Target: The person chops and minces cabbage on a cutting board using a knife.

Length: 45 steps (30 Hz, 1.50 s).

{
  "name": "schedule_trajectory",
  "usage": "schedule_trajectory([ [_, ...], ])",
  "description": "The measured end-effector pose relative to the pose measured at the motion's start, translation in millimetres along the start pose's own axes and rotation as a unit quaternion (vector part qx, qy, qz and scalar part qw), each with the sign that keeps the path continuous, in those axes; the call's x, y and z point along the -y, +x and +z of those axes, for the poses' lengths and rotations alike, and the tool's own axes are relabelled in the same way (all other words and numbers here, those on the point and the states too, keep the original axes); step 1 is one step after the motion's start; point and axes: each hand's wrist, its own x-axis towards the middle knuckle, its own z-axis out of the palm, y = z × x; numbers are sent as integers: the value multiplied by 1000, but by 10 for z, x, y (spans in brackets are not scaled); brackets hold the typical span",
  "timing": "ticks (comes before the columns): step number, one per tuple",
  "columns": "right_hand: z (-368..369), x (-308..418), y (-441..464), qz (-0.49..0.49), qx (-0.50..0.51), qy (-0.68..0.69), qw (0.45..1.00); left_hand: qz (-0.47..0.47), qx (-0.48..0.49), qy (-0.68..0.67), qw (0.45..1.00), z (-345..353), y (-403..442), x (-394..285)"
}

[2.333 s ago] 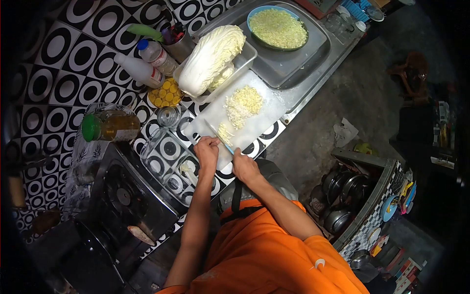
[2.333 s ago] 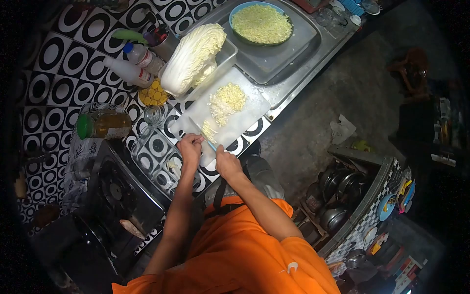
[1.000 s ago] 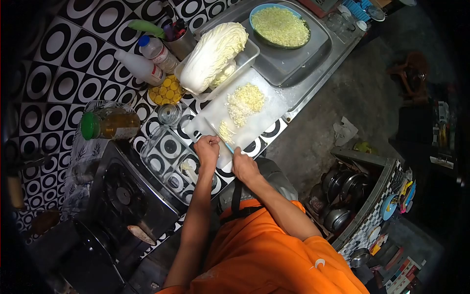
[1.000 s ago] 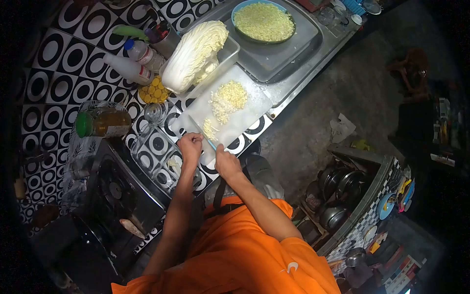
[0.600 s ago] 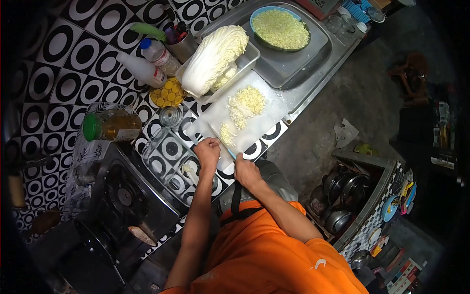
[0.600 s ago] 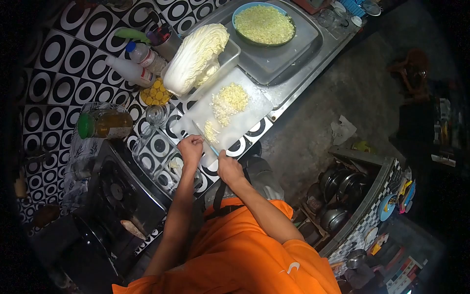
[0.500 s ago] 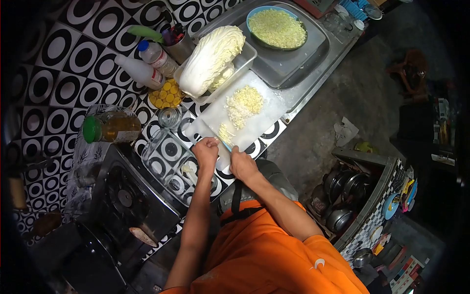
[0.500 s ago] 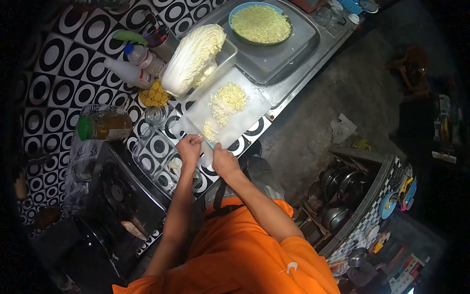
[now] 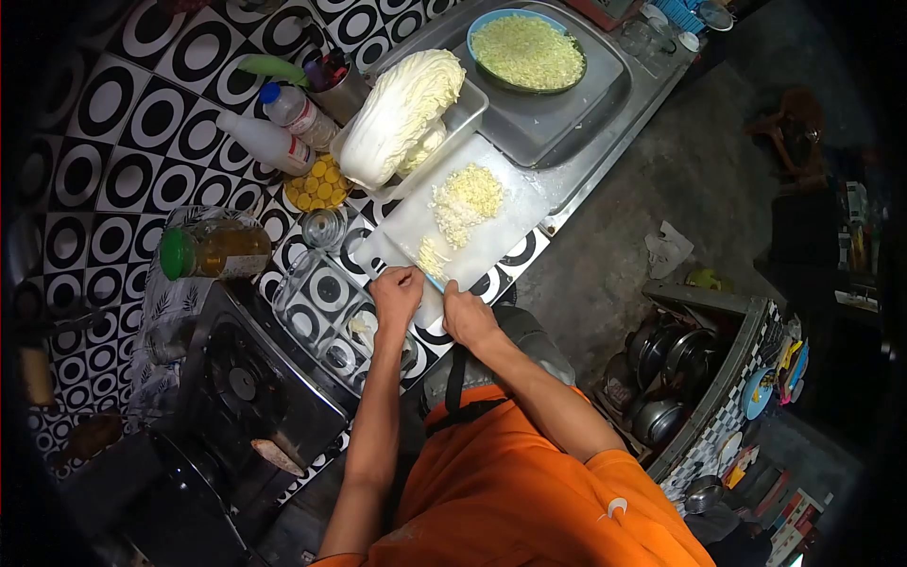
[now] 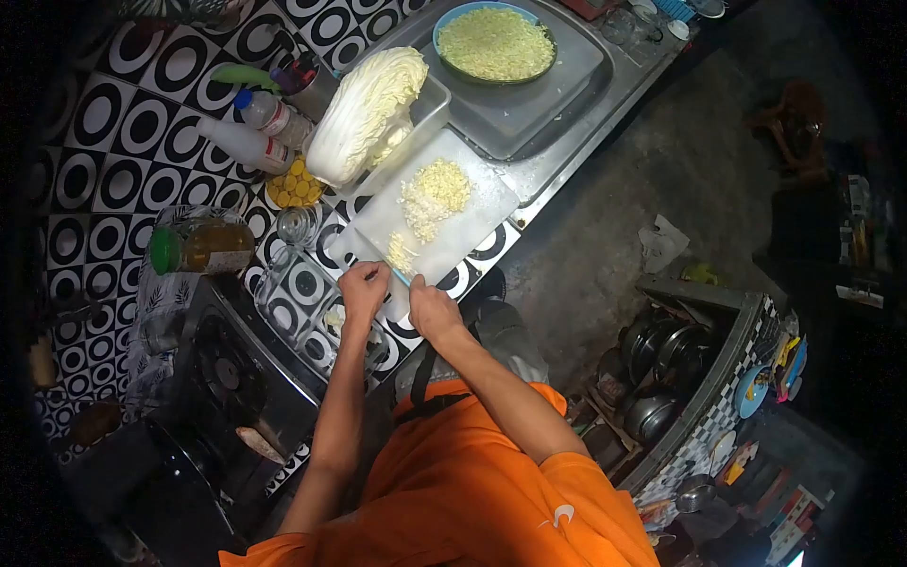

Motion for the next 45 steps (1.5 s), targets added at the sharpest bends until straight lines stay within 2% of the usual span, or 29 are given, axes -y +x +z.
schedule_trajectory([
  [4, -48, 17, 25, -5, -2, 6, 1000, -37, 3, -52, 998, 12, -1, 8],
  [9, -128, 54, -124, -19, 30, 13, 999, -59, -10, -45, 997, 28, -6, 29],
  [12, 78, -136, -168, 22, 10, 30, 999, -57, -13, -44, 997, 86, 17, 80],
  [17, -10, 9, 27, -15, -24, 3, 1000, -50, -16, -29, 998, 92, 23, 32],
  [21, 5, -5, -135, -37, -17, 12, 999, -81, -17, -31, 996, 80, 0, 3],
  [22, 76, -84, -186, -17, -9, 20, 1000, -101, -9, -20, 995, 81, 1, 3],
  [27, 161, -114, -45, -7, -30, 33, 999, -54, -61, -113, 990, 135, -52, 38],
  [29, -70, 120, -2, 7, -2, 22, 1000, -100, -51, -75, 991, 68, -41, -113],
  [30, -135, 176, -63, -11, -2, 24, 1000, -73, -55, -31, 995, 86, -40, -73],
  [37, 97, -91, -244, 14, 8, 39, 999, -67, -85, -32, 994, 118, -81, -99],
  [40, -39, -21, -192, -13, 12, 40, 999, -88, -84, -29, 992, 120, -105, -148],
  [43, -105, 68, -227, -15, 21, 27, 999, -82, -103, 4, 991, 170, -135, -110],
  [45, -8, -28, -232, -2, 33, 50, 998, -80, -156, 12, 984, 227, -143, -68],
])
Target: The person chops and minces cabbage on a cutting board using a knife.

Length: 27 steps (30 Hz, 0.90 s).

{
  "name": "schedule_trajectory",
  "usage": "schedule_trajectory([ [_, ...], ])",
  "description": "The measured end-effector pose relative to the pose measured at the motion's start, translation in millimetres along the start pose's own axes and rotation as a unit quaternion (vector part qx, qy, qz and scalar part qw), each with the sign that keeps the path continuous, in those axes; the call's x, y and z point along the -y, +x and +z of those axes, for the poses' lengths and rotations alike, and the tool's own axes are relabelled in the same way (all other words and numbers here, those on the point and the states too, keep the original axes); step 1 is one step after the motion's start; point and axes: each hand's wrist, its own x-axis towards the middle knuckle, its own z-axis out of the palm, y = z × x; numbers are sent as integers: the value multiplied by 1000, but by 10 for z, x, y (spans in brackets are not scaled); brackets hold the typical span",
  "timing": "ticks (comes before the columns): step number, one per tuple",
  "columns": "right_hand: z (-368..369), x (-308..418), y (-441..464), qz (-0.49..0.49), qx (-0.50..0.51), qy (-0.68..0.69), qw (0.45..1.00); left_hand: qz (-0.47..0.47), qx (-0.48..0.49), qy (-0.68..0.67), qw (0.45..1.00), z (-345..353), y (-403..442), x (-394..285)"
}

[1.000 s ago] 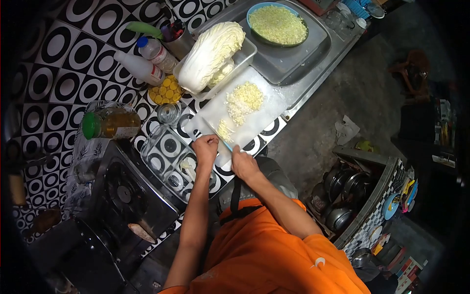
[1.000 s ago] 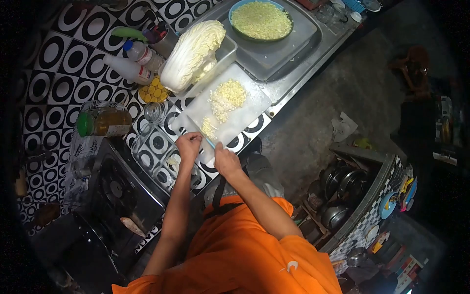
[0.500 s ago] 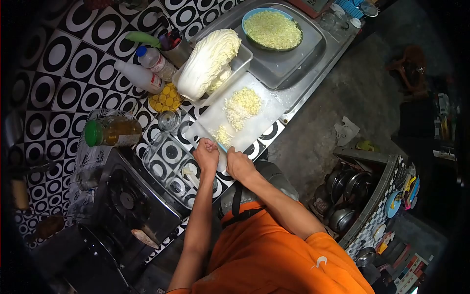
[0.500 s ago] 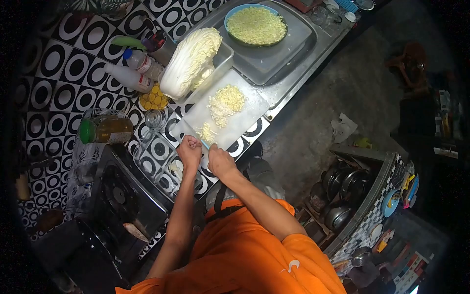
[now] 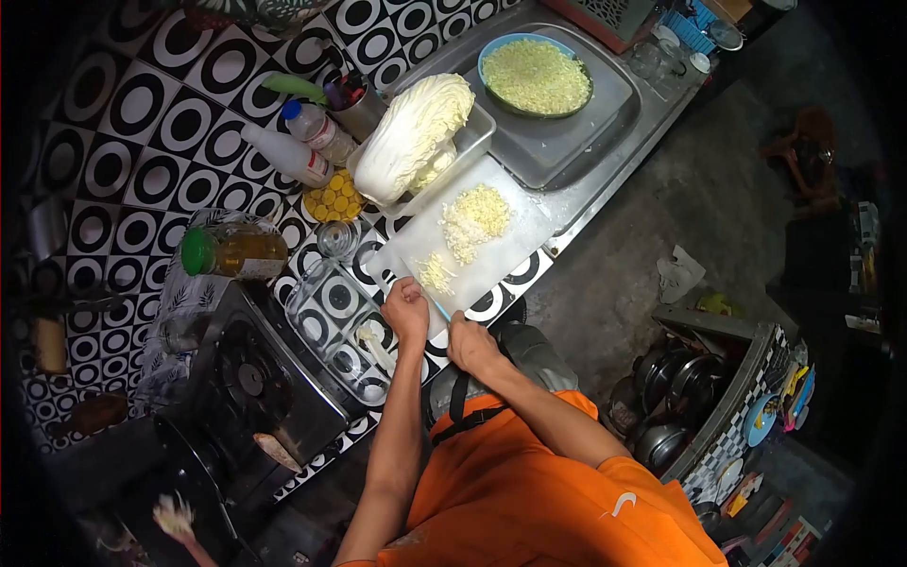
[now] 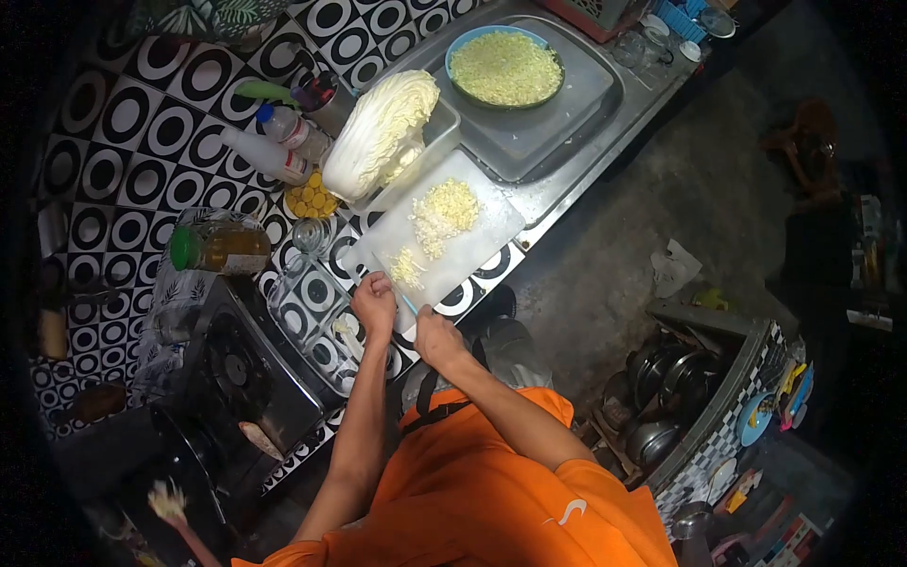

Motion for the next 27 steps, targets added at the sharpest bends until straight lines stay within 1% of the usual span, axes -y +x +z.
schedule_trajectory([
  [1, 76, -113, 36, -7, -7, 5, 1000, 1, -6, 2, 1000, 2, 2, -5],
  [2, 142, -211, 103, -15, -6, 5, 1000, -16, 4, -3, 1000, -1, 8, -10],
  [4, 117, -268, 154, -40, 5, 21, 999, -33, 6, -7, 999, -14, -4, -11],
  [6, 52, -348, 226, -61, -10, 21, 998, -62, 7, -26, 998, -15, 19, -2],
  [7, -20, -375, 225, -95, 1, 40, 995, -90, 25, -38, 995, -4, 58, 41],
  [8, -83, -402, 216, -130, 15, 58, 990, -83, 12, -43, 996, 29, 48, 82],
  [9, -197, -413, 156, -125, 22, 87, 988, -88, -4, -38, 995, 35, 27, 40],
  [10, -256, -475, 121, -129, 15, 77, 989, -93, -20, -36, 995, 44, 6, -19],
  [12, -285, -681, 104, -133, 3, 72, 988, -102, -7, -30, 994, 68, -35, -168],
  [13, -357, -737, 73, -117, 20, 70, 990, -104, -4, -13, 995, 128, -36, -183],
  [14, -322, -885, 125, -162, 2, 69, 984, -104, -4, 3, 995, 202, -23, -173],
  [15, -475, -857, 31, -163, -1, 80, 983, -86, -16, 26, 996, 286, -27, -146],
  [16, -520, -889, 37, -126, 12, 57, 990, -69, -32, 48, 996, 370, -17, -134],
  [18, -571, -995, 81, -139, 3, 57, 989, -98, -5, 75, 992, 398, -24, -325],
  [20, -696, -996, 42, -142, -19, 43, 989, -114, -18, 63, 991, 441, -51, -412],
  [22, -795, -1015, 29, -156, -27, 62, 986, -126, -18, 68, 990, 479, -41, -464],
  [25, -938, -984, 10, -98, -1, 41, 994, -122, -19, 79, 989, 502, 3, -446],
  [26, -959, -1013, 27, -109, -2, 37, 993, -121, -31, 76, 989, 494, 36, -449],
  [27, -983, -1050, 16, -139, 1, 29, 990, -122, -12, 82, 989, 483, 55, -444],
])
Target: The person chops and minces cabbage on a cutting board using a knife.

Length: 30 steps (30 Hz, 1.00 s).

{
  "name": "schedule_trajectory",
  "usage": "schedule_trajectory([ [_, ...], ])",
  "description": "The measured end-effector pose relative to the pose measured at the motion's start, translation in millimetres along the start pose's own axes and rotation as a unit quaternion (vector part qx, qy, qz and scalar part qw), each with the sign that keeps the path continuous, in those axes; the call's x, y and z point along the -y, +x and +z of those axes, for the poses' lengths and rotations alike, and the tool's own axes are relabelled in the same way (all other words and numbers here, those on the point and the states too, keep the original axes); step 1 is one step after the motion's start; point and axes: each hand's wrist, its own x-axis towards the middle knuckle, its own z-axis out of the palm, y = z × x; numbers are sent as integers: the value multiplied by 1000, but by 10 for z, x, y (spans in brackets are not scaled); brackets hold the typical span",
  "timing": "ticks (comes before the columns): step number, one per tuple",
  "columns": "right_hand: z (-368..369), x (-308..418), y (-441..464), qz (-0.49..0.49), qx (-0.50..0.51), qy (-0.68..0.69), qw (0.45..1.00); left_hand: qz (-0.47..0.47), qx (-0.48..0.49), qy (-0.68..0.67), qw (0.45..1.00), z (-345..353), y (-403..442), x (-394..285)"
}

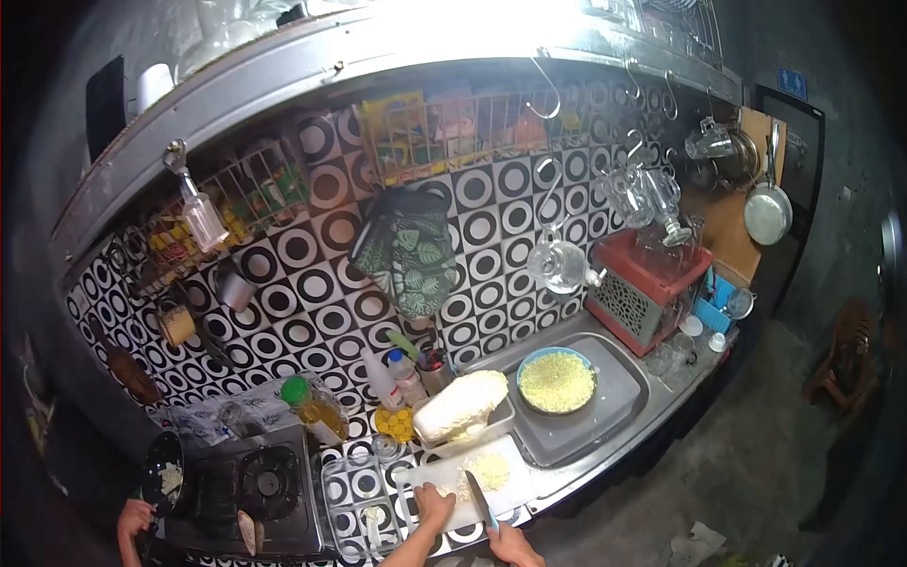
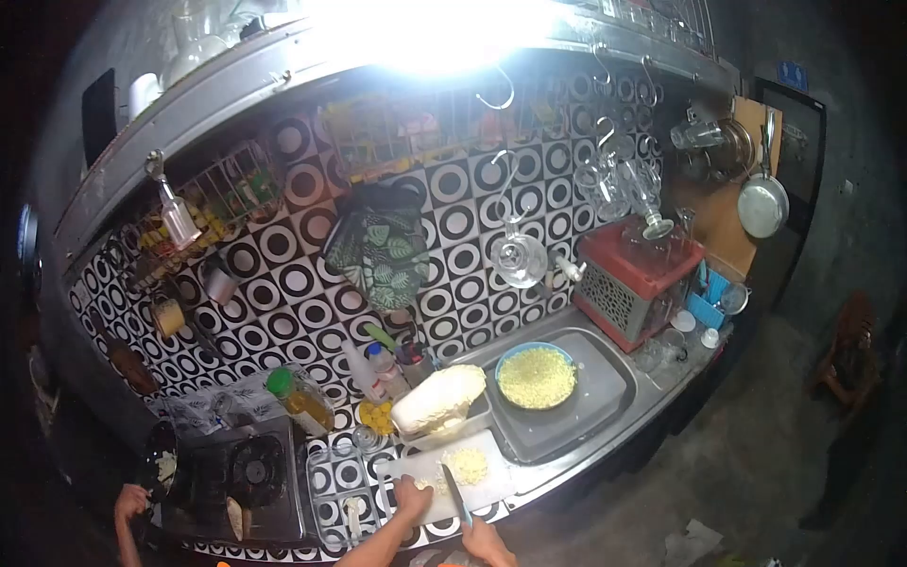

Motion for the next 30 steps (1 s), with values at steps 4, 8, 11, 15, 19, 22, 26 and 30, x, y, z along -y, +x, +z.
schedule_trajectory([
  [4, -29, 23, -20, -27, 3, -25, 999, 36, 30, 11, 999, -52, 26, 19],
  [8, -20, 76, -6, -34, 24, -24, 999, 68, 43, -8, 997, -68, 8, 90],
  [11, 69, 59, 49, -46, 28, -13, 998, 103, 27, 11, 994, -91, -20, 154],
  [15, 89, 86, 105, -51, 55, -31, 997, 66, -22, 44, 997, -216, -182, 72],
  [19, 174, 65, 136, -54, 43, -29, 997, 10, 35, 6, 999, -115, -91, 183],
  [22, 365, -131, 240, -94, 4, -41, 995, 35, 45, 25, 998, -112, -29, 147],
  [26, 422, -90, 264, -64, -17, -31, 997, 85, 74, 36, 993, -35, 113, 148],
  [30, 528, -137, 347, -70, -63, -23, 995, 132, 131, 42, 982, -62, 185, 195],
])
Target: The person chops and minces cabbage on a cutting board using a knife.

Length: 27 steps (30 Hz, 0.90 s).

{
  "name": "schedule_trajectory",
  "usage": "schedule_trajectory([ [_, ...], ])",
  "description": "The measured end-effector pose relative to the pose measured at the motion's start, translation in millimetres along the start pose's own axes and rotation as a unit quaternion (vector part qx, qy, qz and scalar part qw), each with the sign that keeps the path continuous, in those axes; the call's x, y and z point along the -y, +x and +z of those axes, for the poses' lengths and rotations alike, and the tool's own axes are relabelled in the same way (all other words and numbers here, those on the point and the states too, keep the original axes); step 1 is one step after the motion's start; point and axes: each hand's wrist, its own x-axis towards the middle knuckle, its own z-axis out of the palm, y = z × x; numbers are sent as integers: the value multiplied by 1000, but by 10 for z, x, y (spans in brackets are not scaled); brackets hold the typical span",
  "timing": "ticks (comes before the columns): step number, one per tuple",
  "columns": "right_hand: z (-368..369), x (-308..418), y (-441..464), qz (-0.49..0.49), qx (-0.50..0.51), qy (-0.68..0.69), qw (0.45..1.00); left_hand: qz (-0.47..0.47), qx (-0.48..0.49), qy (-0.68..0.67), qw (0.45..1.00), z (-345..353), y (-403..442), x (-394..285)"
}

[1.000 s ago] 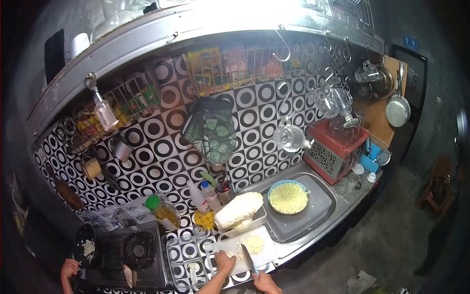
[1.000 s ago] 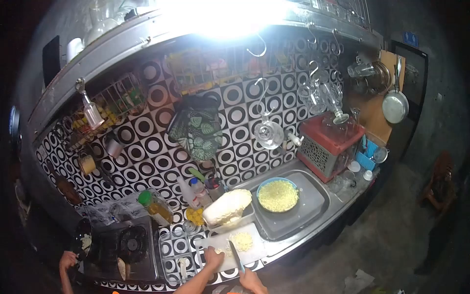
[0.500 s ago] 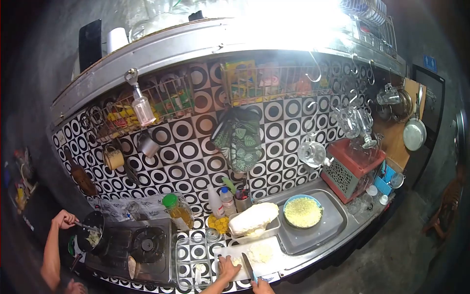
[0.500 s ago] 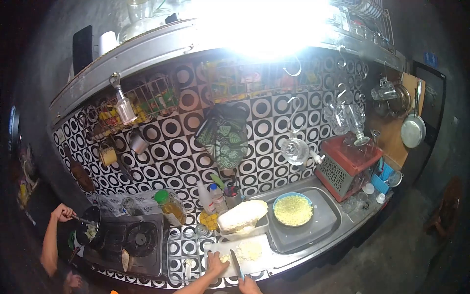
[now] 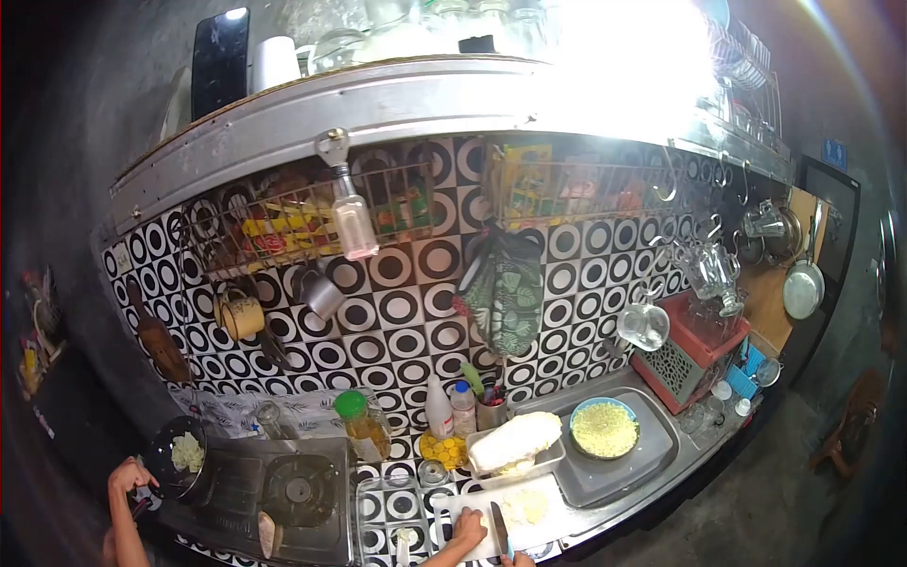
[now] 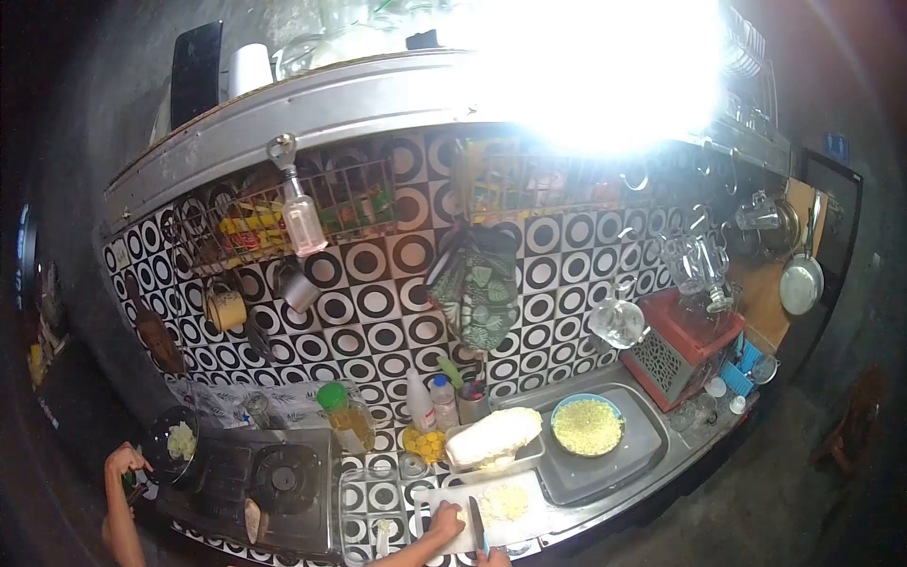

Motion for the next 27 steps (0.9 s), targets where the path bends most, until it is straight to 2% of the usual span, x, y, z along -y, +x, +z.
schedule_trajectory([
  [1, 39, -14, 61, 0, 4, -15, 1000, 35, 12, -4, 999, -31, 14, 50],
  [5, 35, 135, 167, 29, 17, 28, 999, 51, 24, -23, 998, -207, -94, 38],
  [7, 84, 147, 162, 26, -35, 36, 998, 9, -35, -13, 999, -126, -133, 115],
  [9, 148, 128, 169, 41, -37, 43, 998, -11, -22, -13, 1000, -38, -90, 190],
  [11, 274, 33, 168, 37, -72, -20, 996, -10, -11, -14, 1000, 36, -45, 230],
  [14, 44, 323, 174, 91, -25, -24, 995, 1, 14, -23, 1000, -16, -19, 125],
  [15, 71, 261, 52, 126, 5, -24, 992, 35, -9, -40, 999, 25, -38, 142],
  [16, 262, -64, 135, 123, -12, 25, 992, 91, 4, -30, 995, 80, 19, 216],
  [18, -1, 499, -42, 150, -57, 26, 987, 89, 1, -43, 995, 44, 30, 147],
  [19, -123, 646, -81, 178, -21, 17, 984, 125, -20, -50, 991, 50, 33, 161],
  [20, 27, 443, -113, 142, -108, 18, 984, 147, -15, -50, 988, -17, 21, 148],
  [21, 11, 495, -113, 108, -153, -1, 982, 144, -19, -59, 988, -36, -11, 154],
  [22, -86, 507, -184, 137, -109, 51, 983, 152, -63, -68, 984, -19, -39, 170],
  [23, -130, 549, -224, 144, -117, 43, 982, 130, -66, -65, 987, -240, -148, 13],
  [25, -137, 518, -293, 123, -142, 66, 980, 100, -34, -93, 990, -371, -257, -26],
  [27, -194, 587, -354, 169, -96, 56, 979, 79, -21, -76, 994, -289, -324, 8],
])
